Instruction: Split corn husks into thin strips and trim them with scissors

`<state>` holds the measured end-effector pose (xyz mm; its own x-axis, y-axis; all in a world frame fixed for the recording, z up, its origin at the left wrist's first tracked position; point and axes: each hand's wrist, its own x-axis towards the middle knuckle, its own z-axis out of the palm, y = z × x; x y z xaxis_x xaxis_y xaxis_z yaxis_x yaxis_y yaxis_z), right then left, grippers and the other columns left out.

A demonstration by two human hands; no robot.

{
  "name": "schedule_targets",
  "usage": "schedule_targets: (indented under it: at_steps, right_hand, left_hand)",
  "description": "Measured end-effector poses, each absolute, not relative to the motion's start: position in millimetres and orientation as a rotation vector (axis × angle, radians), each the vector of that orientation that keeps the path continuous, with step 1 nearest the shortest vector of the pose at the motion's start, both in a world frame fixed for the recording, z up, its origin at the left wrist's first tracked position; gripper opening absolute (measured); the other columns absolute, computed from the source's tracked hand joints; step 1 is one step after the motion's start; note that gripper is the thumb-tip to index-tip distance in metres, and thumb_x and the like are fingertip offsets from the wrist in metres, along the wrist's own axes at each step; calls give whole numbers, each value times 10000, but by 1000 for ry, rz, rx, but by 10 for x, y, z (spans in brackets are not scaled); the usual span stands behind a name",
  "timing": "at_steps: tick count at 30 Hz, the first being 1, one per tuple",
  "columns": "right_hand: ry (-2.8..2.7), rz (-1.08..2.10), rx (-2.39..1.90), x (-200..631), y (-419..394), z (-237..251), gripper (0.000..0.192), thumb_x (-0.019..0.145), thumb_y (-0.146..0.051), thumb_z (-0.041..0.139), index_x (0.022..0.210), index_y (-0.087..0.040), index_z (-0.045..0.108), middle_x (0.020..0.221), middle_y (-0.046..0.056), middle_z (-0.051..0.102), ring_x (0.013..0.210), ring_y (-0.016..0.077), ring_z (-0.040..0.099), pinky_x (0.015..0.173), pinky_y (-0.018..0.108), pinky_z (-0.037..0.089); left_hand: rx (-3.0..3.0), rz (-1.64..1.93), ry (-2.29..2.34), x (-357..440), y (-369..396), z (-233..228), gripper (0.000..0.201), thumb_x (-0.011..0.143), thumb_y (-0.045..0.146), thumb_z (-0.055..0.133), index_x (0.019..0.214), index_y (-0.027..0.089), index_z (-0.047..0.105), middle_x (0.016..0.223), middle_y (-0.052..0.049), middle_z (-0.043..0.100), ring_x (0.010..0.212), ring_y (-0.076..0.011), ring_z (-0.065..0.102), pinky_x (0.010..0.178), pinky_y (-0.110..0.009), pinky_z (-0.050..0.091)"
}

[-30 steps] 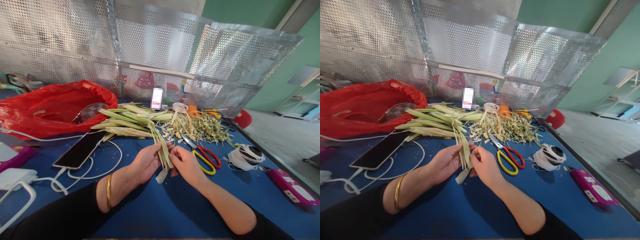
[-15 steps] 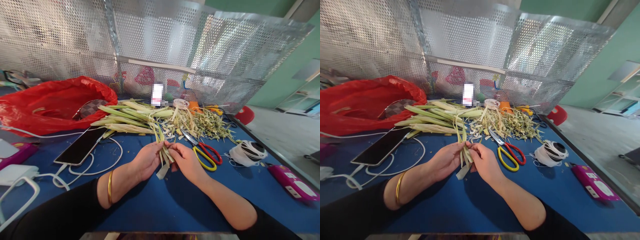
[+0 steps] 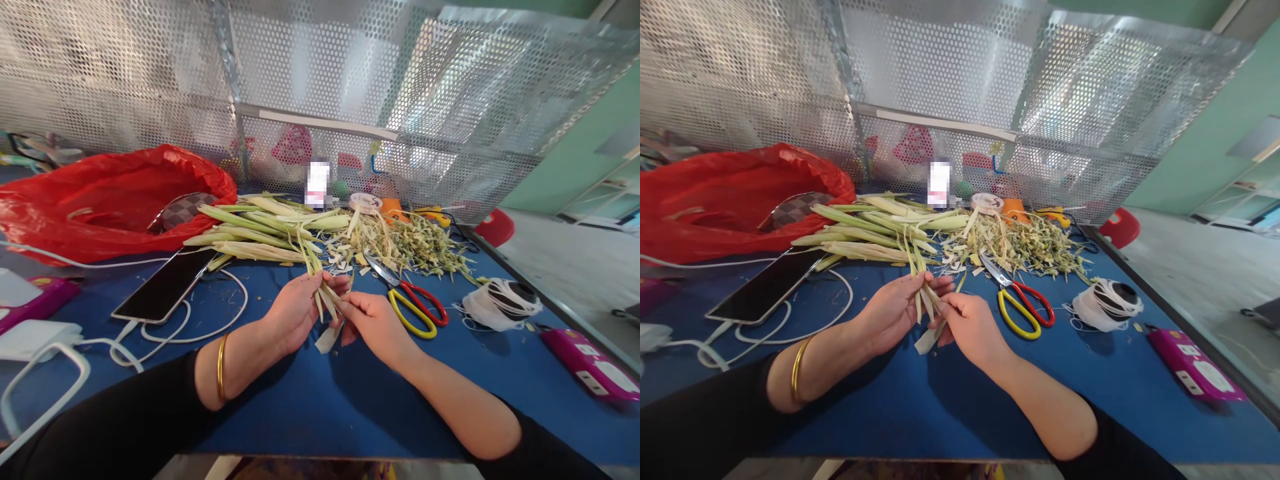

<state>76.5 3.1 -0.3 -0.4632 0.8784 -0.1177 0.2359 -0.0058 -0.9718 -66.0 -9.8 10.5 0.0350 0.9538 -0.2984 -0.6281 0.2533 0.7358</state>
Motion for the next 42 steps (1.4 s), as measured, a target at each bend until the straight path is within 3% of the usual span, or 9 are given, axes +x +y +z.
schedule_targets:
  at_steps: [8,14,21,23,27,29,33,37,42]
  right_hand:
    - [-1627,1740,-1119,718,-6,17,298,791,-429,564,829,-146,649,790,56,715,453,100,612,486,227,495]
    - [-1741,1609,-1175,733,-7,11,328,828,-456,533,760,-150,631,634,25,672,459,112,616,470,217,482]
    - [-1821,1543,-1188,734,-25,11,275,855,-378,498,739,-158,614,601,15,641,486,132,624,513,244,510]
    - [-1881,1434,-1203,765,-19,40,288,857,-394,501,714,-165,598,601,7,626,496,130,611,511,238,496]
    - [-1903,905,-1222,879,56,129,349,855,-453,518,637,-181,547,487,-37,496,460,101,486,466,214,386]
    - [-1801,875,-1205,926,114,153,311,854,-454,525,713,-183,586,465,-53,460,449,98,449,462,217,357]
    - [-1654,1216,-1163,937,188,132,279,819,-442,575,864,-175,643,487,-58,477,435,95,427,443,217,336]
    - [-1652,1382,-1054,885,164,104,249,802,-394,598,746,-156,645,569,-29,557,444,77,409,439,213,323]
    - [-1493,1331,-1006,893,182,135,264,790,-355,609,613,-161,593,449,-48,506,408,71,426,455,210,346]
  left_hand:
    - [513,1331,957,-636,-98,97,154,882,207,464,745,163,519,821,-98,703,673,-181,664,403,-203,425]
    - [559,1334,961,-612,-127,121,156,890,188,436,754,167,510,868,-106,702,705,-188,670,411,-203,426]
    - [578,1302,882,-633,-127,106,126,891,200,438,807,164,525,860,-87,676,674,-181,645,388,-213,418]
    - [578,1309,861,-642,-122,110,138,894,199,437,803,155,530,792,-64,654,628,-157,619,450,-234,465]
    - [617,1308,867,-642,-130,113,131,882,207,480,776,147,532,635,9,547,561,-100,551,611,-243,504]
    - [695,1219,901,-626,-149,101,131,878,234,491,779,156,525,575,45,461,485,-76,460,528,-210,460]
    - [822,985,901,-584,-200,71,171,891,293,471,775,170,494,535,81,334,422,-44,276,404,-148,264]
    - [901,868,921,-568,-227,64,220,891,349,468,763,171,482,536,92,287,424,-34,167,400,-158,138]
    - [947,801,947,-575,-235,112,255,874,398,487,772,167,527,527,93,266,422,-38,147,397,-174,109]
